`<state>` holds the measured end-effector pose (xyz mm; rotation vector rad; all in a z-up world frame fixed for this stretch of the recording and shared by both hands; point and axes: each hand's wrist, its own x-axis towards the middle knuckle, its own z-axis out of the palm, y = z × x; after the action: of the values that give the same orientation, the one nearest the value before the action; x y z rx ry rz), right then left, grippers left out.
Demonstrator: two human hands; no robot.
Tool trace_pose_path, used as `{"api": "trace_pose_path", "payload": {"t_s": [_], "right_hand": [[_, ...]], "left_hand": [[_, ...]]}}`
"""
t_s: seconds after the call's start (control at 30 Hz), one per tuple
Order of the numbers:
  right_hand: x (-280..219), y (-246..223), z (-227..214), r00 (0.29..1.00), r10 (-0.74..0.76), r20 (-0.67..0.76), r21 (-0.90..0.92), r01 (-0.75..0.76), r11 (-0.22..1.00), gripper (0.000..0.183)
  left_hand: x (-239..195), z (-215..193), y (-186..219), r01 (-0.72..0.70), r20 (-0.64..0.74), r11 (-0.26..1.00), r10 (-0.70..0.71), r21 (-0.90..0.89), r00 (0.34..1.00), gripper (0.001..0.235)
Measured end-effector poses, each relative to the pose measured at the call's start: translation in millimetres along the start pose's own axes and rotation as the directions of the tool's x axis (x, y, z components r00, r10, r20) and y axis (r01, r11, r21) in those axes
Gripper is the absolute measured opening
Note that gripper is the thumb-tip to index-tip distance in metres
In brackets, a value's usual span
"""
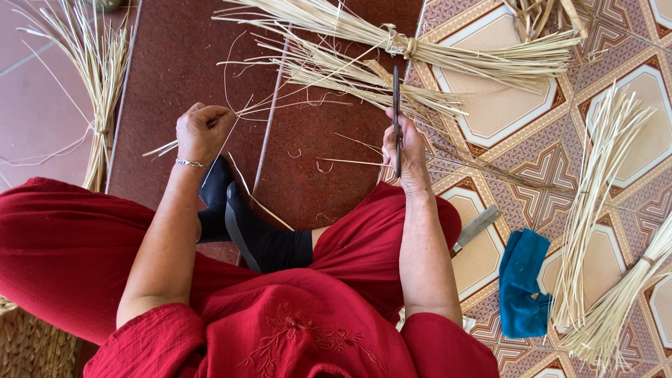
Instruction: The person sits on the floor and repeatedly gathers dried straw stalks, aligns them into bundles, and secures them with string. Scissors are used to trim excess string after each bundle is tied.
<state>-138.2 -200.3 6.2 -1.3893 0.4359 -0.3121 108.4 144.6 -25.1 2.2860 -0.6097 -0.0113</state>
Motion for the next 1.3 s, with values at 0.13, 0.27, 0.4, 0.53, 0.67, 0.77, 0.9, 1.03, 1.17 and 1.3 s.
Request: {"api": "trace_pose_path", "payload": {"t_s": [0.13,0.27,0.4,0.53,0.67,0.77,0.9,1.03,1.17,1.3], "right_hand": [[4.5,-7.2,0.6,0.998,0.054,0.034,0.042,-0.055,0.998,0.103],[16.9,-16.6,2.8,0.981,0.189,0.052,-0.026,-0.188,0.982,0.106],[26.3,-15.3,1.6,0.971,0.237,0.0,-0.081,-0.236,0.968,0.104],[40.9,-7.8,-13.5,0.969,0.248,-0.008,-0.029,-0.249,0.968,0.105],[45.6,3.1,-29.4,0.966,0.257,-0.027,-0.031,-0.258,0.966,0.107],[46.5,7.5,-36.1,0.969,0.245,-0.012,-0.033,-0.246,0.969,0.109],[48.7,8.9,-39.6,0.969,0.245,-0.015,-0.076,-0.246,0.966,0.11],[51.6,18.6,-44.1,0.965,0.258,-0.043,-0.108,-0.261,0.959,0.107],[51.9,34.2,-56.9,0.964,0.254,-0.072,-0.103,-0.261,0.96,0.104],[44.2,36.2,-58.9,0.962,0.255,0.093,-0.327,-0.213,0.921,0.087]], "left_hand": [[-0.9,-7.2,12.9,-0.06,-0.043,0.998,0.059,-0.019,0.997,0.009],[-2.9,-18.8,34.3,-0.141,-0.101,0.99,0.138,-0.021,0.985,0.009],[-4.3,-32.0,54.8,-0.355,-0.117,0.917,0.378,0.18,0.918,0.009],[-7.1,-45.5,70.4,-0.413,-0.057,0.87,0.443,0.267,0.895,0.009],[-10.0,-57.4,79.2,-0.462,-0.032,0.838,0.491,0.291,0.871,0.011],[-11.9,-61.8,83.9,-0.487,-0.005,0.815,0.514,0.314,0.858,0.009],[-10.6,-65.7,89.7,-0.538,0.01,0.768,0.571,0.348,0.821,0.011],[-10.2,-71.4,90.5,-0.558,0.036,0.73,0.595,0.393,0.803,0.011],[-9.1,-71.3,86.3,-0.562,0.049,0.715,0.6,0.415,0.799,0.012],[-3.6,-67.0,79.0,-0.533,0.015,0.722,0.588,0.441,0.809,0.008]]}}
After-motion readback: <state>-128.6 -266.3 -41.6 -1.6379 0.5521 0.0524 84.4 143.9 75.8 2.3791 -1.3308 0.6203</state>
